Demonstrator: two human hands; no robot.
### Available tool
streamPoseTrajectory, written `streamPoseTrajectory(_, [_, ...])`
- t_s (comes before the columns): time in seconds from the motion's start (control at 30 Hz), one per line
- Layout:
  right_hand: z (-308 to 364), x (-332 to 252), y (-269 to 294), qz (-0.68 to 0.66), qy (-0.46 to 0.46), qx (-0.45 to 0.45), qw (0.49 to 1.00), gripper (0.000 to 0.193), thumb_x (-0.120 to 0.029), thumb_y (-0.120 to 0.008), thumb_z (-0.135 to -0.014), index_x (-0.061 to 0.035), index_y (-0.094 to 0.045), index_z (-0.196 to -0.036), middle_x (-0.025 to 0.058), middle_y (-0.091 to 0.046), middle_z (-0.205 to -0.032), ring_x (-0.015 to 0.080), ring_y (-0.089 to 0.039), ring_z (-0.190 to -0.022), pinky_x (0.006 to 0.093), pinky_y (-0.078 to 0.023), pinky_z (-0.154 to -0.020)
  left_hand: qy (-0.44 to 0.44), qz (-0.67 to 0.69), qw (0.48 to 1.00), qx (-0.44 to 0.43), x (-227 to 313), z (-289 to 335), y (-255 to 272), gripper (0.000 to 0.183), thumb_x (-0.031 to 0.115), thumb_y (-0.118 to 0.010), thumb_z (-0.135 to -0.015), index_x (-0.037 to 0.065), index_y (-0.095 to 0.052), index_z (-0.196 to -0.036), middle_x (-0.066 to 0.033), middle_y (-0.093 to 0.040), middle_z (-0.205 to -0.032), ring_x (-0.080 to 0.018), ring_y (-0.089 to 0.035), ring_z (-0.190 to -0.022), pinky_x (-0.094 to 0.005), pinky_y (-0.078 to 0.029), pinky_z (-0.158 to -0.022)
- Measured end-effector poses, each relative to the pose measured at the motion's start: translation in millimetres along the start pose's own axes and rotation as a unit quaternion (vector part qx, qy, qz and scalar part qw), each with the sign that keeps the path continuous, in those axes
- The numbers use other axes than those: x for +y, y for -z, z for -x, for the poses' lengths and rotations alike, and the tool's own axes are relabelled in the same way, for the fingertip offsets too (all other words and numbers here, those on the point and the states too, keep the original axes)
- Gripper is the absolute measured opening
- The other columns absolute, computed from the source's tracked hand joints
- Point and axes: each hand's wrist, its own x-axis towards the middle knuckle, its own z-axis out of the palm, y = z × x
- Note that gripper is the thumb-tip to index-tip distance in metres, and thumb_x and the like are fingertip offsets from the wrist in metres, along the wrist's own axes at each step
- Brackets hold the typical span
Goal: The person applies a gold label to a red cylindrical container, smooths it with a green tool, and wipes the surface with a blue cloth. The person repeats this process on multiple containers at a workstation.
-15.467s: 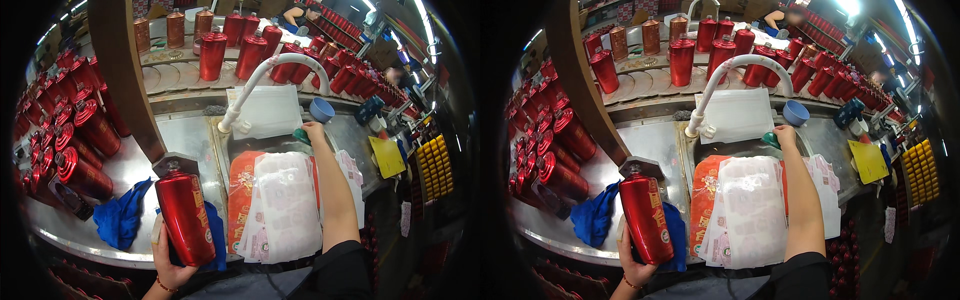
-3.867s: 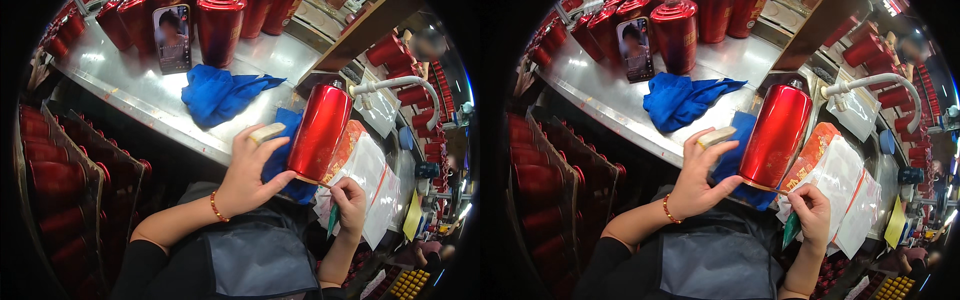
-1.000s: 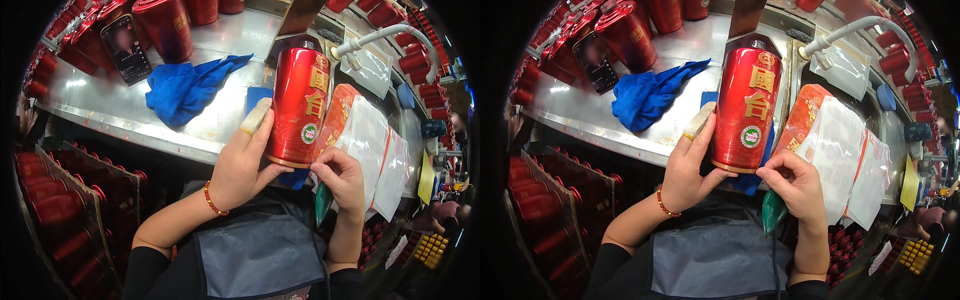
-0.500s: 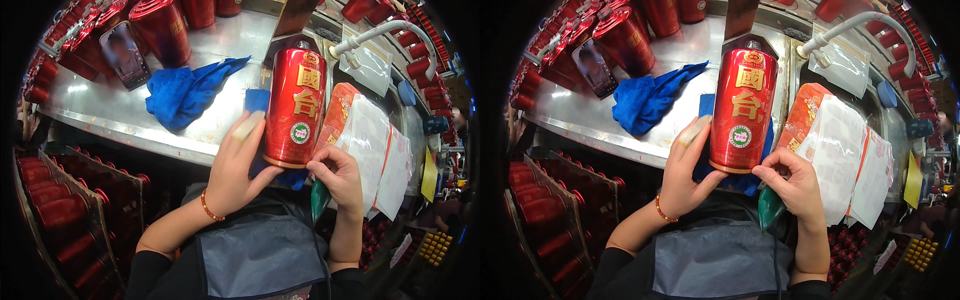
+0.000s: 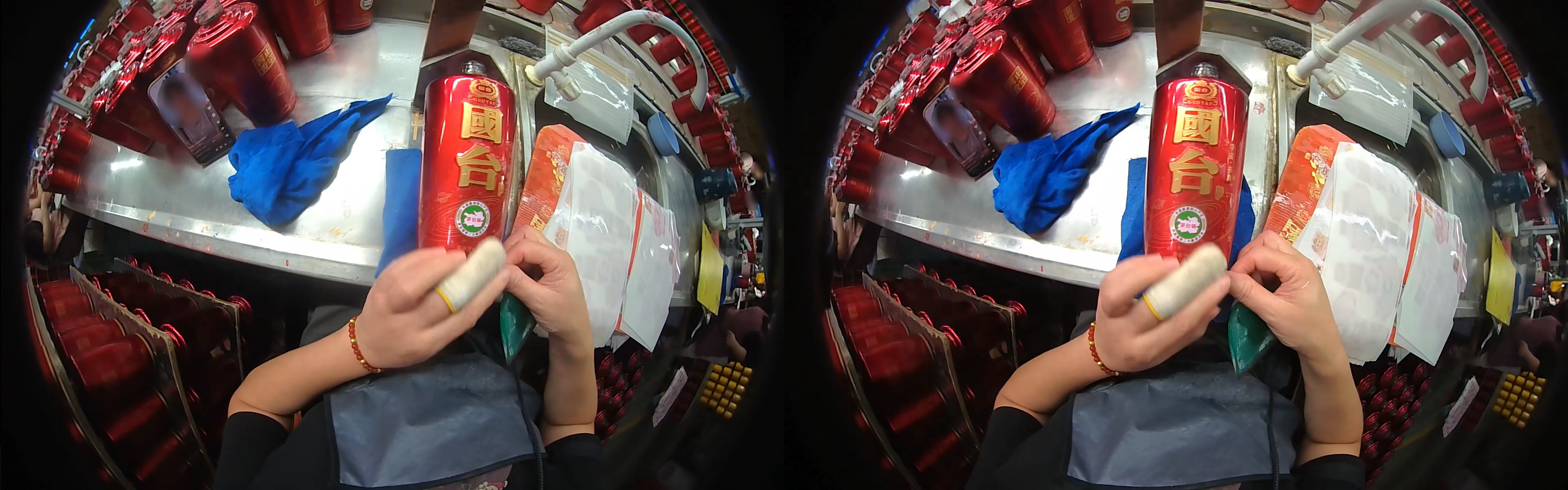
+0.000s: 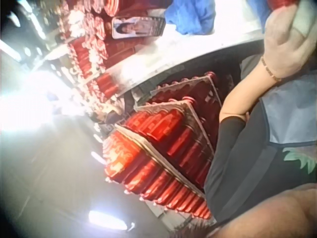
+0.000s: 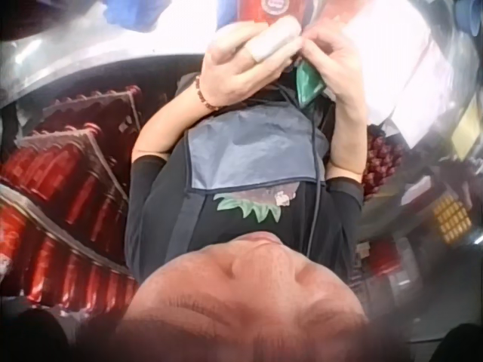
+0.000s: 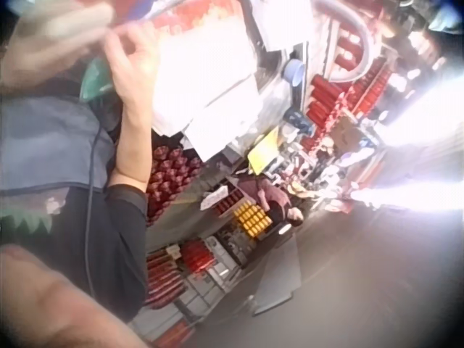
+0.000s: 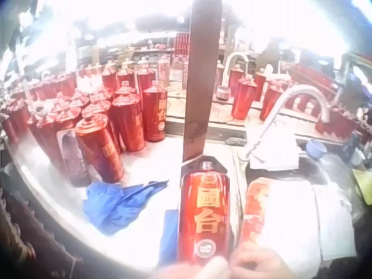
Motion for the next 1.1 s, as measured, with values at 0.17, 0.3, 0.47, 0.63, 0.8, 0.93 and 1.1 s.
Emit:
streamPoseTrajectory(0.17, [3, 0, 4, -0.040, -0.010, 0.005, 0.999, 0.013, -0.007, -0.079, -0.090, -0.0019, -0.068, -0.084, -0.0010, -0.057, -0.090, 0.0039, -0.048, -0.070, 0.0205, -0.038, -0.063, 0.105, -0.029, 0.994, -0.025, -12, -26, 4, 0.068, 0.016, -0.083, -0.073, 0.001, -0.064, -0.136, -0.0153, -0.057, -0.145, -0.0355, -0.053, -0.130, -0.0419, -0.048, -0.107])
streamPoseTrajectory(0.3, [3, 2, 6, -0.038, -0.018, 0.001, 0.999, 0.013, -0.007, -0.079, -0.090, -0.0019, -0.068, -0.084, -0.0009, -0.057, -0.090, 0.0035, -0.048, -0.070, 0.0201, -0.038, -0.063, 0.131, 0.000, 0.991, -0.020, -15, -23, 10, 0.077, 0.016, -0.085, -0.070, -0.001, -0.059, -0.140, -0.0178, -0.055, -0.148, -0.0369, -0.055, -0.128, -0.0430, -0.048, -0.107])
streamPoseTrajectory(0.47, [2, 3, 1, -0.034, -0.007, 0.001, 0.999, 0.014, -0.007, -0.079, -0.090, -0.0020, -0.067, -0.084, -0.0010, -0.057, -0.089, 0.0034, -0.048, -0.070, 0.0206, -0.038, -0.063, 0.183, 0.082, 0.980, 0.003, -23, -8, 5, 0.085, 0.022, -0.088, -0.074, -0.004, -0.051, -0.146, -0.0220, -0.051, -0.151, -0.0388, -0.055, -0.130, -0.0437, -0.046, -0.108])
streamPoseTrajectory(0.63, [-1, 2, 0, -0.033, -0.008, -0.009, 0.999, 0.016, -0.008, -0.080, -0.090, -0.0024, -0.067, -0.083, -0.0015, -0.056, -0.088, 0.0033, -0.047, -0.070, 0.0210, -0.037, -0.062, 0.193, 0.040, 0.980, -0.017, -18, 0, 12, 0.077, 0.025, -0.087, -0.079, -0.004, -0.055, -0.143, -0.0225, -0.055, -0.146, -0.0385, -0.059, -0.123, -0.0429, -0.048, -0.104])
streamPoseTrajectory(0.8, [-2, 2, -3, -0.043, -0.014, -0.009, 0.999, 0.017, -0.009, -0.080, -0.090, -0.0027, -0.066, -0.082, -0.0022, -0.055, -0.087, 0.0032, -0.047, -0.070, 0.0211, -0.037, -0.062, 0.017, 0.020, 0.999, 0.021, 0, 27, 15, 0.035, 0.009, -0.083, -0.079, 0.004, -0.077, -0.114, -0.0135, -0.066, -0.126, -0.0302, -0.064, -0.111, -0.0362, -0.059, -0.087])
streamPoseTrajectory(0.93, [-3, 1, -4, -0.046, -0.010, -0.011, 0.999, 0.018, -0.009, -0.080, -0.090, -0.0028, -0.066, -0.082, -0.0025, -0.054, -0.086, 0.0033, -0.047, -0.070, 0.0212, -0.037, -0.062, -0.071, -0.048, 0.996, 0.009, -3, 24, 11, 0.029, 0.014, -0.077, -0.081, 0.016, -0.080, -0.110, -0.0028, -0.066, -0.118, -0.0239, -0.058, -0.110, -0.0310, -0.057, -0.083])
streamPoseTrajectory(1.1, [-4, 1, -5, -0.033, -0.001, -0.013, 0.999, 0.018, -0.010, -0.080, -0.090, -0.0027, -0.066, -0.082, -0.0025, -0.054, -0.085, 0.0033, -0.046, -0.070, 0.0213, -0.037, -0.062, -0.096, -0.092, 0.991, 0.000, 1, 17, 10, 0.029, 0.021, -0.078, -0.082, 0.022, -0.080, -0.111, 0.0023, -0.068, -0.120, -0.0204, -0.052, -0.113, -0.0323, -0.052, -0.090])
